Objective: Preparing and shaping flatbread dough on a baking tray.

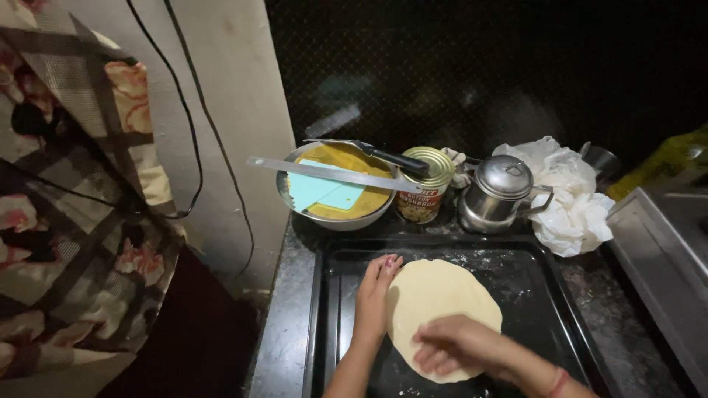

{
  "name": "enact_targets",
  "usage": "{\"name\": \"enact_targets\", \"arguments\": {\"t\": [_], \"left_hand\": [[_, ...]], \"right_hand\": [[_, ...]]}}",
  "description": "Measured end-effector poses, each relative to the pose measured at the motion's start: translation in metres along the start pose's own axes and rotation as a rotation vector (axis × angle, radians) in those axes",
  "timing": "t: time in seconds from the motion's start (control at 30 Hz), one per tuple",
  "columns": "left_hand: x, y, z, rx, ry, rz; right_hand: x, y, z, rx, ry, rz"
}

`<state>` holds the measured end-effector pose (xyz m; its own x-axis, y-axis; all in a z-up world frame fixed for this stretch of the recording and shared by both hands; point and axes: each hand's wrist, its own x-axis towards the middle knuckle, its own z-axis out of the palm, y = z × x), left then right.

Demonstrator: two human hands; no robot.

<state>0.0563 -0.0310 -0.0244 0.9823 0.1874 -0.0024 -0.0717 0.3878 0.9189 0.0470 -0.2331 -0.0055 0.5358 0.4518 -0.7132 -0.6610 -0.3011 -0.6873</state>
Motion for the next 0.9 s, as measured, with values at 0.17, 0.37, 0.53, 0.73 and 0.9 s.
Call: {"name": "enact_targets", "arguments": {"t": [0.17,0.37,0.53,0.73,0.9], "left_hand": [[0.009,0.021,0.015,0.363,0.112,-0.03],[0.027,0.036,0.045,0.956,0.14,-0.13],[0.046,0.039,0.056,1.202,0.082,-0.336],[0.067,0.023,0.046,1.251,0.077,-0.248],[0.076,0.025,0.041,1.096,0.121,-0.338]], "right_hand": [[0.021,-0.005,-0.076,-0.368,0.614,-0.279],[0.024,-0.009,-0.102,-0.675,1.036,-0.434],[0.013,-0.038,-0.074,-0.673,0.932,-0.194],[0.0,-0.029,0.002,-1.254,0.872,-0.948],[0.004,-0.008,0.042,-1.36,0.654,-0.988]]}}
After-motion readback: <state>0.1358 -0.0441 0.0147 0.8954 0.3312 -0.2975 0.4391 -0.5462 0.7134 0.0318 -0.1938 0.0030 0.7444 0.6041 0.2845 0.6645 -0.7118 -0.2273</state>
